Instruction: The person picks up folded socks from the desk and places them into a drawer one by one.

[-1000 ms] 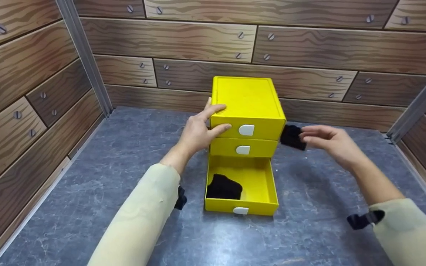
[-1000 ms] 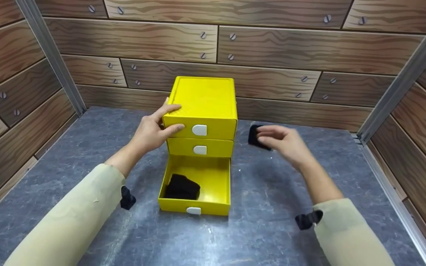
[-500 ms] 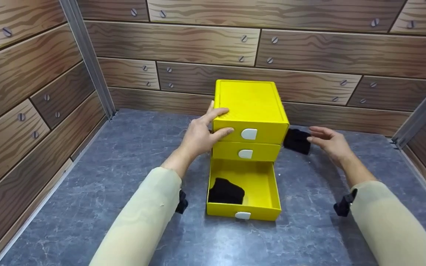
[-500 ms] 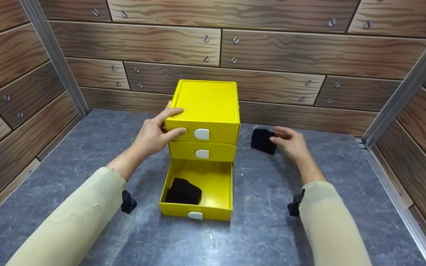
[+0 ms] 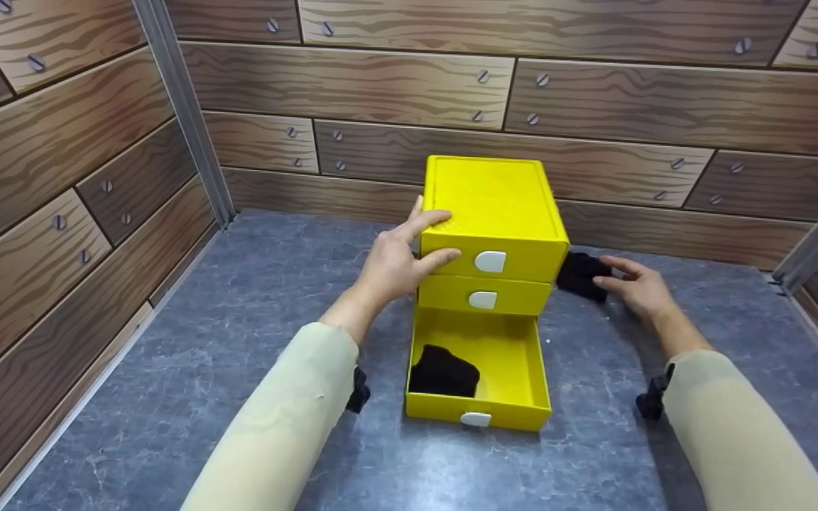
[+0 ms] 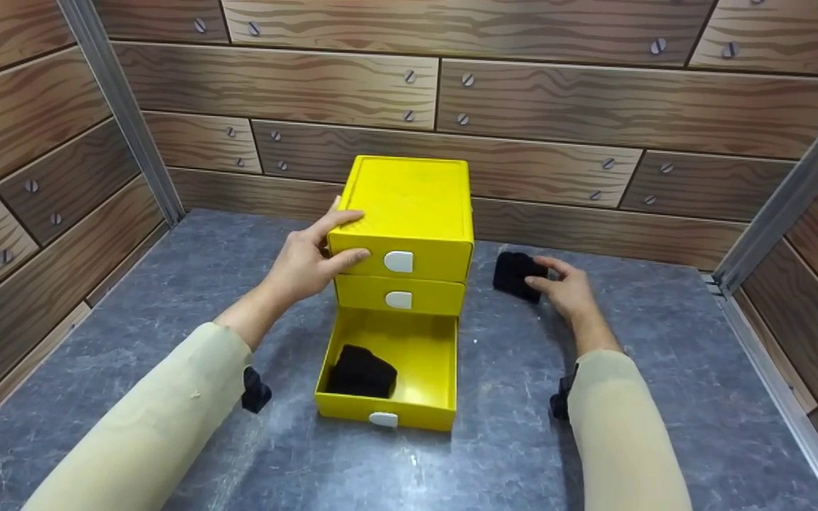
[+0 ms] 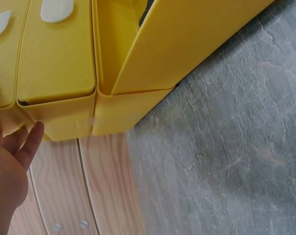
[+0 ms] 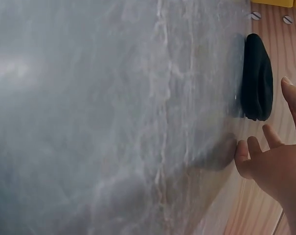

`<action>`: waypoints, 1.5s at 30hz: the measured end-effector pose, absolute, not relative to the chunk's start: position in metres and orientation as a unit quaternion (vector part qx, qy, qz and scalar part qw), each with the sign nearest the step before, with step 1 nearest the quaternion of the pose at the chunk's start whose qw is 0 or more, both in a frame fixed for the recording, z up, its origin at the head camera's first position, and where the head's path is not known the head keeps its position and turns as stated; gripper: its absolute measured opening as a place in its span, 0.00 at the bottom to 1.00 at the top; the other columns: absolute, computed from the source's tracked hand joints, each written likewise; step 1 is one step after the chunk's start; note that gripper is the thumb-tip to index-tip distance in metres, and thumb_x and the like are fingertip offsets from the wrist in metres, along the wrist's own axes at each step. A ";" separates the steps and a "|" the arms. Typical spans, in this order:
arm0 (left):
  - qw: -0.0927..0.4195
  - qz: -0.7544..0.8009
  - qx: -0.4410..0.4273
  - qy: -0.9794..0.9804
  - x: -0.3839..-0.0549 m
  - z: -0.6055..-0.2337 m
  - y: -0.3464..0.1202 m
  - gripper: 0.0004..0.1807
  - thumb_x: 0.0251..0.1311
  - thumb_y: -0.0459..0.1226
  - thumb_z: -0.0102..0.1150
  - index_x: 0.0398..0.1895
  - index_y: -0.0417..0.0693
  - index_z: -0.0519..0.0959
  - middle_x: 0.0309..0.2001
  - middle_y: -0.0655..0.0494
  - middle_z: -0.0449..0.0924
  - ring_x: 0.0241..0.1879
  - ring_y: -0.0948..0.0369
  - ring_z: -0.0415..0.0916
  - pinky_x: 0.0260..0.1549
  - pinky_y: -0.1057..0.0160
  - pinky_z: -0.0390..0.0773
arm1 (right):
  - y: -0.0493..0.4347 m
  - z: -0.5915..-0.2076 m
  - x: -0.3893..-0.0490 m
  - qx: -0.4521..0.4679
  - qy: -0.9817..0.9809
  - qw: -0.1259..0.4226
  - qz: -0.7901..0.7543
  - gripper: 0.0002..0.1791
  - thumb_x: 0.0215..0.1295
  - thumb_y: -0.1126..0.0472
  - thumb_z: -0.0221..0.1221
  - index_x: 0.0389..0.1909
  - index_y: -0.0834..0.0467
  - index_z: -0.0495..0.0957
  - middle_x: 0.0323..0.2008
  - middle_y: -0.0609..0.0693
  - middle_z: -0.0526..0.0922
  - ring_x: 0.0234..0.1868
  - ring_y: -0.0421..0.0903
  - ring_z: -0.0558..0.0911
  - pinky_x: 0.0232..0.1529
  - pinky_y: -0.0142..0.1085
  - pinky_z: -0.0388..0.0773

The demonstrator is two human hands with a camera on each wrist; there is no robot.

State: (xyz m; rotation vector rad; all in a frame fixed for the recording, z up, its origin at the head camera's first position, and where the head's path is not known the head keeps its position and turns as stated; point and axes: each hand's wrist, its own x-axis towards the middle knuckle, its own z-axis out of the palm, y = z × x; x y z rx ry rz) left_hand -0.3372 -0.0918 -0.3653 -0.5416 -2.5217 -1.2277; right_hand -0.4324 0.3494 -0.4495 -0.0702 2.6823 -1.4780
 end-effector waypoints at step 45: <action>0.140 -0.432 -0.189 -0.870 -0.335 -0.365 -0.092 0.35 0.67 0.56 0.69 0.77 0.67 0.73 0.85 0.56 0.48 0.78 0.52 0.63 0.71 0.53 0.70 | 0.344 -0.456 -0.418 -0.064 0.912 0.105 -0.391 0.36 0.73 0.60 0.67 0.78 0.63 0.67 0.80 0.76 0.52 0.77 0.72 0.58 0.77 0.63 0.54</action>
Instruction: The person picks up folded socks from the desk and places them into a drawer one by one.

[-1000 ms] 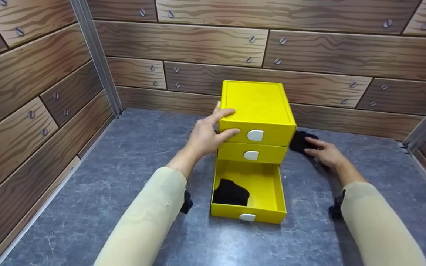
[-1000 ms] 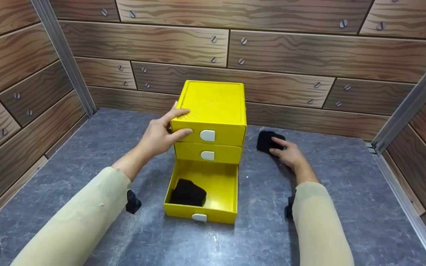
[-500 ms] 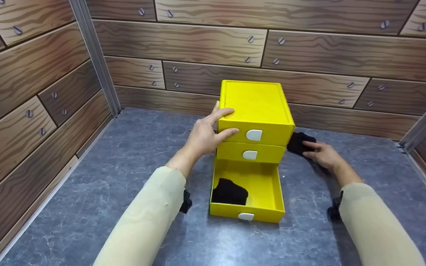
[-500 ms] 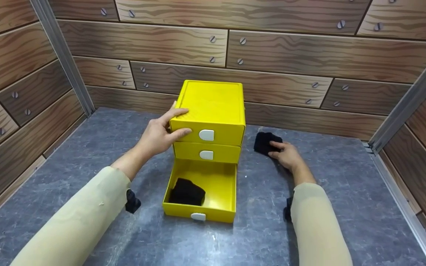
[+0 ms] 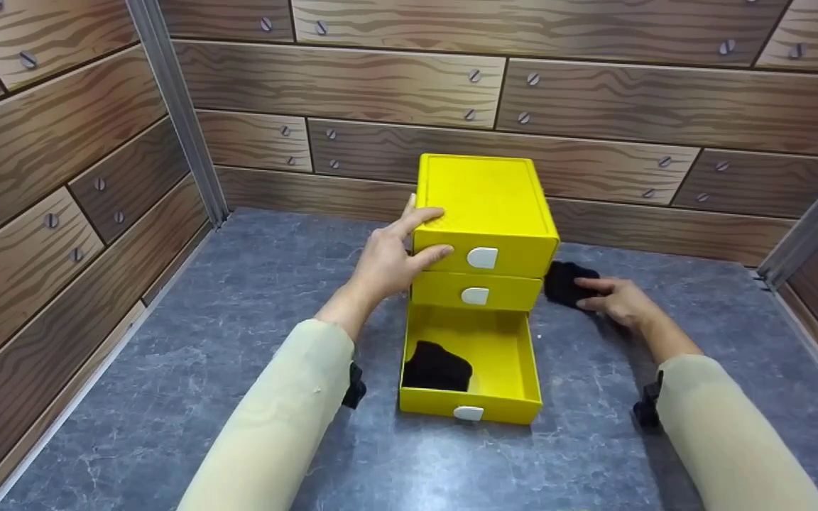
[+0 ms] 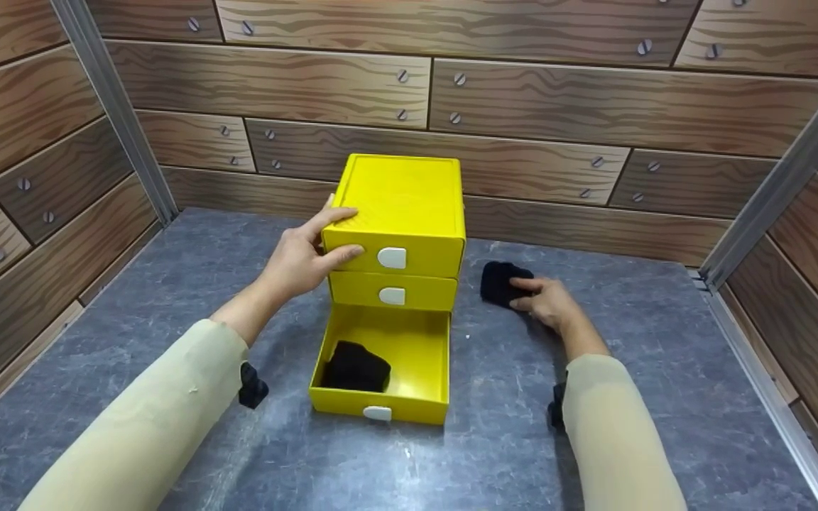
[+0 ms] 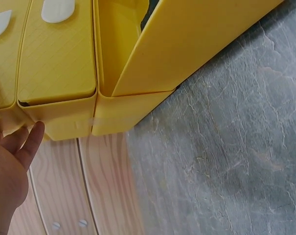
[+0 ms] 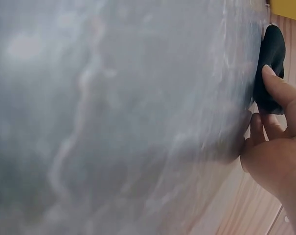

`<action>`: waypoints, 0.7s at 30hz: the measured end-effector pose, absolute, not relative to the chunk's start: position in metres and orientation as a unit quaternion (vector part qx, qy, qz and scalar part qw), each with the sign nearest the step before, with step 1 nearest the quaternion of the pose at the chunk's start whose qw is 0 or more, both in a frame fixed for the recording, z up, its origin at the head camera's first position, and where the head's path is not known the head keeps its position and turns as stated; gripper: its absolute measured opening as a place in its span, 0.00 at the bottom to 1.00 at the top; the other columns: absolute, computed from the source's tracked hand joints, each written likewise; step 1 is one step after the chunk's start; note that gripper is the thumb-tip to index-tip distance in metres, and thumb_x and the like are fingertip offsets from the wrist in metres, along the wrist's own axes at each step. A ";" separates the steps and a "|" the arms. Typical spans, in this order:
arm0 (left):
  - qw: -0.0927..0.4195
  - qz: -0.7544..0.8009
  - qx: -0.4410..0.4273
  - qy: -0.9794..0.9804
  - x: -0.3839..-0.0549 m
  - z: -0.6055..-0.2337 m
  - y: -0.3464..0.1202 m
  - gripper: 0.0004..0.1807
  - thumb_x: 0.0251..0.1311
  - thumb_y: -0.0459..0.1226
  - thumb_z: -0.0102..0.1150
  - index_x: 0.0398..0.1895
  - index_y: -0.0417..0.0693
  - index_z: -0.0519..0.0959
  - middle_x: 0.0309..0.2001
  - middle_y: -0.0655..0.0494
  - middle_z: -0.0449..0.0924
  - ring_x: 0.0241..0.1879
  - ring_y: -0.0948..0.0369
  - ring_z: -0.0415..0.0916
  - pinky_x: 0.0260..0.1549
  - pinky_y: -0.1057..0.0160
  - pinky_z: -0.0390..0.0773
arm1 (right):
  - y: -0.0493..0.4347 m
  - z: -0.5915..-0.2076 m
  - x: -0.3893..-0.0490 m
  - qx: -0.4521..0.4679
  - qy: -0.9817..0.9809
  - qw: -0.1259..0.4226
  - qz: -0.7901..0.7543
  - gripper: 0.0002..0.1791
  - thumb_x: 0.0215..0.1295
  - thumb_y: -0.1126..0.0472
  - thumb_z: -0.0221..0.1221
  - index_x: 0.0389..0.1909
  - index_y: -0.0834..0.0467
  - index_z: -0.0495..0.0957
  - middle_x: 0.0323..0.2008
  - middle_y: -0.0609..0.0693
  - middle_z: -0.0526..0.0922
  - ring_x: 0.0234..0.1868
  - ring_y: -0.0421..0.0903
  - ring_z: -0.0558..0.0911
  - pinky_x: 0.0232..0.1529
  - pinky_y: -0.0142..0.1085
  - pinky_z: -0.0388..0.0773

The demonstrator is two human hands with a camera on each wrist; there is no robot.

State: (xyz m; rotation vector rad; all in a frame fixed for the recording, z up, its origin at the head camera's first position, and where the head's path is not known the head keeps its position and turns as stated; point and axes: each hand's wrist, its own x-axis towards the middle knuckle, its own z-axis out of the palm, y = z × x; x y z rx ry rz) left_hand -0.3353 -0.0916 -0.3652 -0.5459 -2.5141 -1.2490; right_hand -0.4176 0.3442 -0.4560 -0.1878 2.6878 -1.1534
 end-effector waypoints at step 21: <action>0.136 -0.432 -0.184 -0.872 -0.334 -0.364 -0.091 0.36 0.67 0.56 0.69 0.77 0.67 0.73 0.85 0.56 0.48 0.76 0.51 0.66 0.69 0.52 0.73 | 0.350 -0.439 -0.382 -0.076 0.897 0.129 -0.416 0.35 0.72 0.52 0.70 0.75 0.61 0.73 0.79 0.70 0.59 0.77 0.62 0.62 0.62 0.35 0.75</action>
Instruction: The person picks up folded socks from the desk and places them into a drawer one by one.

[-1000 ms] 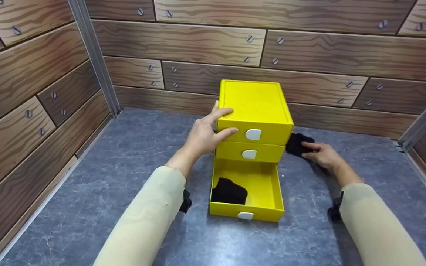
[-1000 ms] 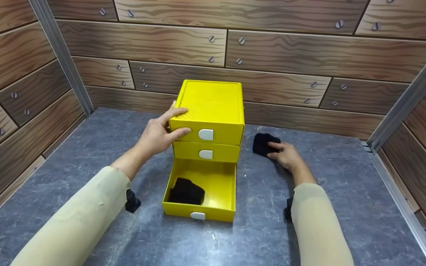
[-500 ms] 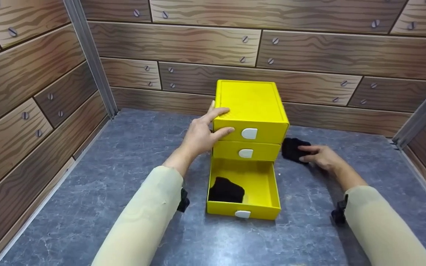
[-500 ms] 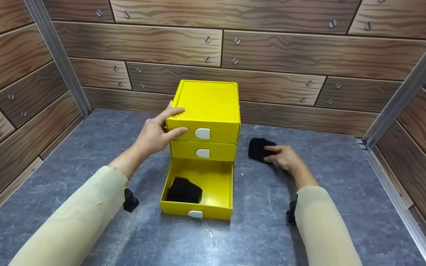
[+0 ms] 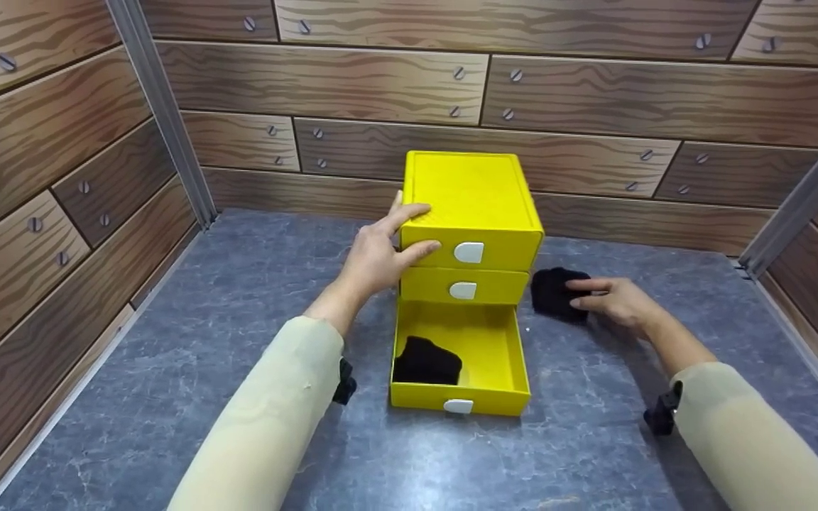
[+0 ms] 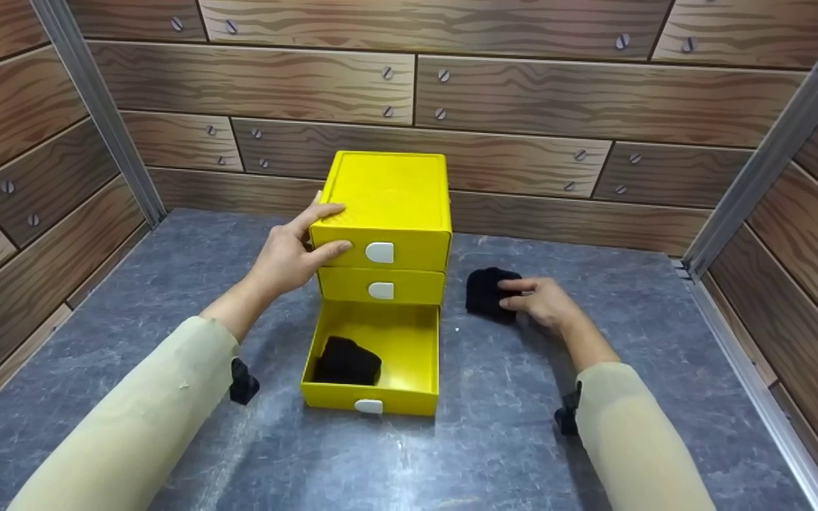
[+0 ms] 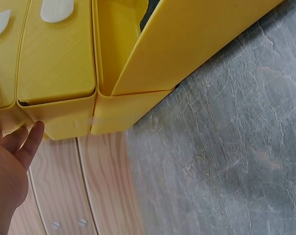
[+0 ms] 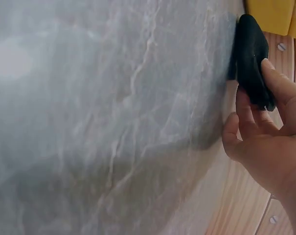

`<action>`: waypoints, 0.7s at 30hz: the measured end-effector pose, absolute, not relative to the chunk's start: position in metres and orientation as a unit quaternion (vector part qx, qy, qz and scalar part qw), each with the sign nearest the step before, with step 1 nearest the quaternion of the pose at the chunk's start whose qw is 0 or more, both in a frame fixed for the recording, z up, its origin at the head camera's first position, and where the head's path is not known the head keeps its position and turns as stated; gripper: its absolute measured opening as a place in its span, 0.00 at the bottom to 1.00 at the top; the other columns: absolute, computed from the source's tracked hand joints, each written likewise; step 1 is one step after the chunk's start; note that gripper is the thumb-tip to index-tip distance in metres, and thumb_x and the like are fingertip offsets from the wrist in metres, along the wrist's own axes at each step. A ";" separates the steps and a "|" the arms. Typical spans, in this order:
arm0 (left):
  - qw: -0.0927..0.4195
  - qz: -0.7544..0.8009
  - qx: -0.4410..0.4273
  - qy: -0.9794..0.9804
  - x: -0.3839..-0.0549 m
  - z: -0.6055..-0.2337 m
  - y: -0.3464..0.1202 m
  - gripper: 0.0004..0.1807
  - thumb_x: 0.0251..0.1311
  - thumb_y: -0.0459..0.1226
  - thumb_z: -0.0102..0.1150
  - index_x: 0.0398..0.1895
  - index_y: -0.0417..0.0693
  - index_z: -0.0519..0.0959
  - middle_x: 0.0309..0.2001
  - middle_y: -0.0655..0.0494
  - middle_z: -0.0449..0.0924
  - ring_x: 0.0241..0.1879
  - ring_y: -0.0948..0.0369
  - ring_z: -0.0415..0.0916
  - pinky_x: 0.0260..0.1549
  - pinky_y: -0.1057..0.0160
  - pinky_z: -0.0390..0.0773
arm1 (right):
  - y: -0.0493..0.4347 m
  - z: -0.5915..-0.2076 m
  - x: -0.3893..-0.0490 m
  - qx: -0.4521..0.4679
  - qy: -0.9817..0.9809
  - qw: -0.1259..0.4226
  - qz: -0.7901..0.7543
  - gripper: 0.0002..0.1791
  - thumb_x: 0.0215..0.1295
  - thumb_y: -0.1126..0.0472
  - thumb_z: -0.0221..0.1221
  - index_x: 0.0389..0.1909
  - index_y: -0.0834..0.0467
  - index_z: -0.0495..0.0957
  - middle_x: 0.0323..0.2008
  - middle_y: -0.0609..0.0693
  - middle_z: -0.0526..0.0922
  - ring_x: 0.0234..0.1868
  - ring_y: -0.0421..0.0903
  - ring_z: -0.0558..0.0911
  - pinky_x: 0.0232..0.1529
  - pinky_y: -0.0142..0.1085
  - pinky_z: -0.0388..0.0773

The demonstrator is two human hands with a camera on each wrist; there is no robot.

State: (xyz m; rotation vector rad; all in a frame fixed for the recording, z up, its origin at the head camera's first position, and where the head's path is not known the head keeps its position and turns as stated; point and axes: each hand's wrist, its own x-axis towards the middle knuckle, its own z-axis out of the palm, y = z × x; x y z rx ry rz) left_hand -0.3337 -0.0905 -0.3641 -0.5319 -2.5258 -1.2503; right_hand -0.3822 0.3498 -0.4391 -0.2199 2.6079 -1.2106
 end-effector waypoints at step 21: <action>0.137 -0.443 -0.189 -0.866 -0.333 -0.364 -0.091 0.35 0.68 0.55 0.69 0.77 0.65 0.74 0.85 0.52 0.50 0.77 0.53 0.64 0.72 0.52 0.69 | 0.326 -0.383 -0.297 -0.147 0.890 0.111 -0.418 0.30 0.70 0.50 0.72 0.69 0.56 0.81 0.81 0.72 0.54 0.82 0.71 0.51 0.73 0.60 0.63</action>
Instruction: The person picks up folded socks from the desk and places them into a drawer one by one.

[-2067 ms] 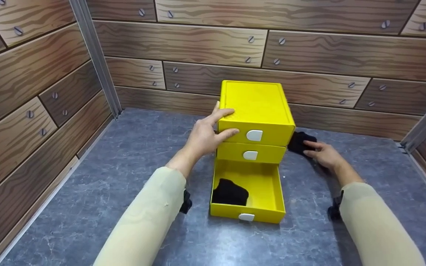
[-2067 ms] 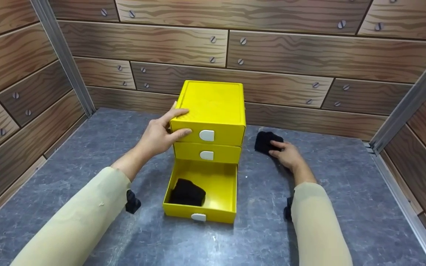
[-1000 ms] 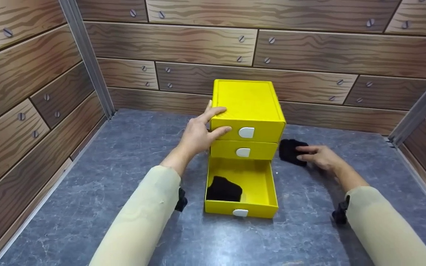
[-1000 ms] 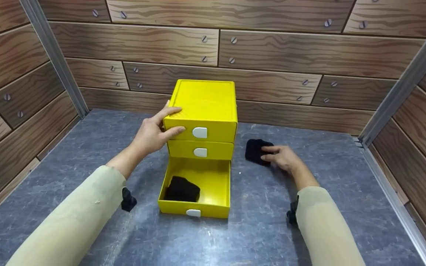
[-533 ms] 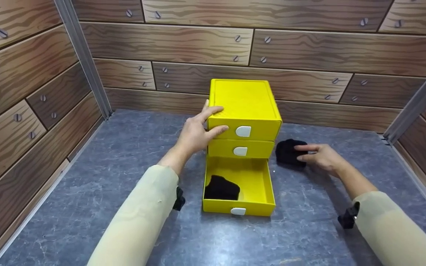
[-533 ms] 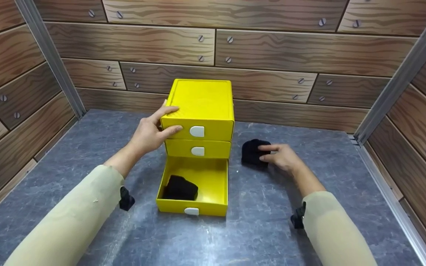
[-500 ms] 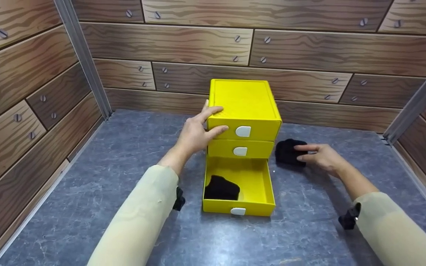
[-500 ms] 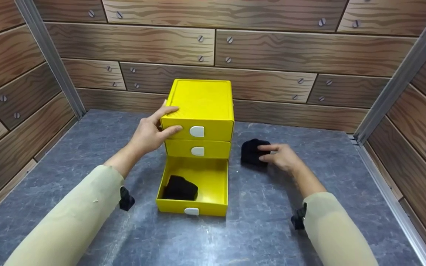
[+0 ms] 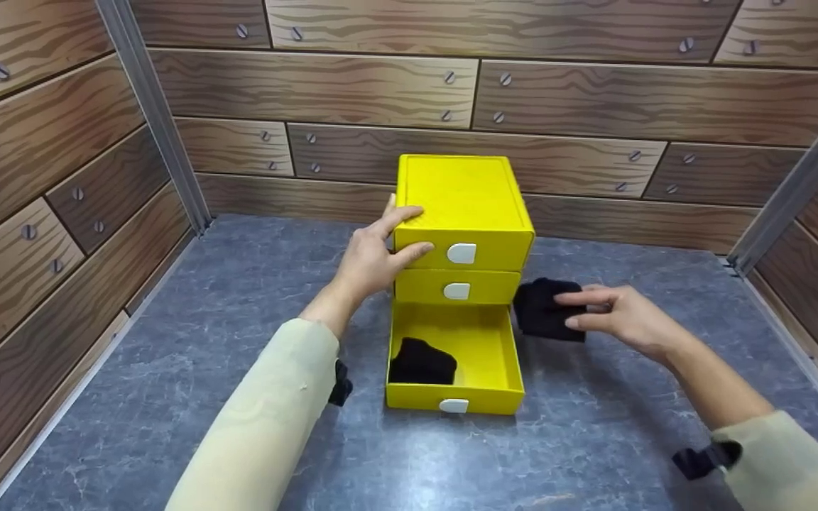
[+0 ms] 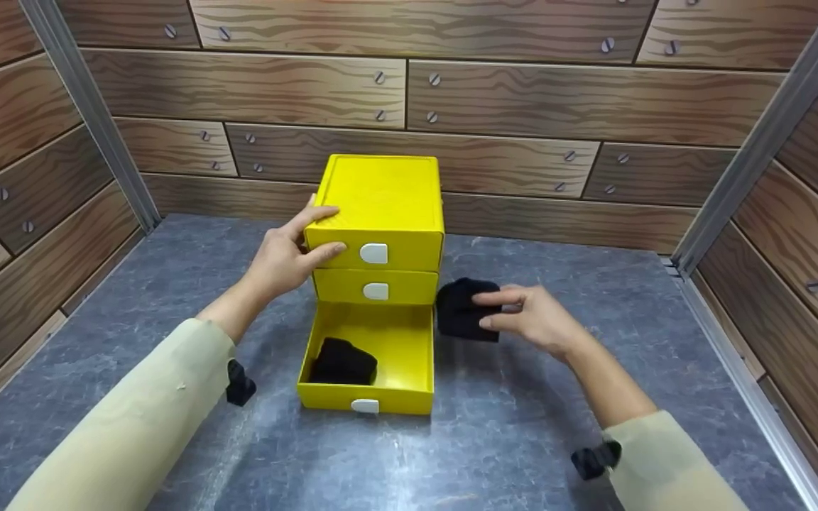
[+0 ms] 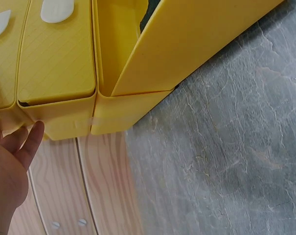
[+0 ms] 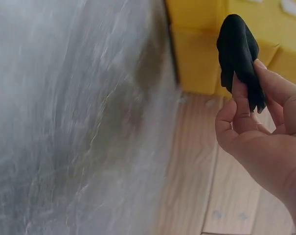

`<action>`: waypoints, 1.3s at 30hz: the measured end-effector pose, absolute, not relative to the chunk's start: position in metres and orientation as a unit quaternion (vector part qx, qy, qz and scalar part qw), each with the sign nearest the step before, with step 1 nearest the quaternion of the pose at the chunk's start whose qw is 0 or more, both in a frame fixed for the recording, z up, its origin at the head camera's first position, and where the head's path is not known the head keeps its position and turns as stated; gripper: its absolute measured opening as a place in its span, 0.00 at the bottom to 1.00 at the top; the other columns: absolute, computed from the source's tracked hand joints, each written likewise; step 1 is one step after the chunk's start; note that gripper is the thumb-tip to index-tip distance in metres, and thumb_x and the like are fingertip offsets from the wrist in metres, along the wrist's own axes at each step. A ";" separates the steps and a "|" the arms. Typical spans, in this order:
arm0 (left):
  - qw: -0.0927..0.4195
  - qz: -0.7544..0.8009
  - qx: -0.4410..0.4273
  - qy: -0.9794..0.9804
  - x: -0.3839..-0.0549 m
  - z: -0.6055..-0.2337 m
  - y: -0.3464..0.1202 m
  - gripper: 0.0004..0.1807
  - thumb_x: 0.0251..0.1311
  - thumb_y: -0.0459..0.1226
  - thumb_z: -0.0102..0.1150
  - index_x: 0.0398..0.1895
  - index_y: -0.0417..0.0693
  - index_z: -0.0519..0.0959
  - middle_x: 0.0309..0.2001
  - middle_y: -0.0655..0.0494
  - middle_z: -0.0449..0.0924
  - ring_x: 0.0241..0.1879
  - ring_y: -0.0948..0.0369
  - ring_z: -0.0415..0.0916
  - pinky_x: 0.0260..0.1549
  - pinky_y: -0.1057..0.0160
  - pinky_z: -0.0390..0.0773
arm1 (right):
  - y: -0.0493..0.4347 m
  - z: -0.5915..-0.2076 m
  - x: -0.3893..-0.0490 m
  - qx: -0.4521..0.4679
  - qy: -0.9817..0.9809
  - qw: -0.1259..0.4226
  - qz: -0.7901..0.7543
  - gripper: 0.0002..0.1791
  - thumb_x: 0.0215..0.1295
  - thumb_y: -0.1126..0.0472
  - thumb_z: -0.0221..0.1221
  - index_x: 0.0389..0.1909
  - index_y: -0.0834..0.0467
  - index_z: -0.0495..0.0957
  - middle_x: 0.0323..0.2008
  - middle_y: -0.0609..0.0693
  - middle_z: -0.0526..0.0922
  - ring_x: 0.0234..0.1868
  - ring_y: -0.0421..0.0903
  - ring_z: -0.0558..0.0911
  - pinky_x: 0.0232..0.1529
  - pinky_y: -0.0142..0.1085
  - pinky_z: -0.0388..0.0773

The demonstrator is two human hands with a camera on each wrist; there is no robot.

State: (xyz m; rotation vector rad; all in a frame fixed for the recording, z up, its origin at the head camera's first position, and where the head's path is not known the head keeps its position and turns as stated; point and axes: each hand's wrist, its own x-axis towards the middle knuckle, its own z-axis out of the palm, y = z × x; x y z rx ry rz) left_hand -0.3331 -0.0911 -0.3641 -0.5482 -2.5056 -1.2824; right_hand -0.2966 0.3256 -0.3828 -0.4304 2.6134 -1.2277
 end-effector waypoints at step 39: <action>0.146 -0.433 -0.183 -0.870 -0.333 -0.364 -0.090 0.34 0.66 0.56 0.70 0.75 0.67 0.75 0.83 0.53 0.56 0.72 0.50 0.71 0.67 0.49 0.74 | 0.212 -0.412 -0.245 -0.318 0.918 0.023 -0.235 0.13 0.71 0.57 0.70 0.54 0.53 0.91 0.54 0.55 0.85 0.62 0.63 0.76 0.60 0.68 0.66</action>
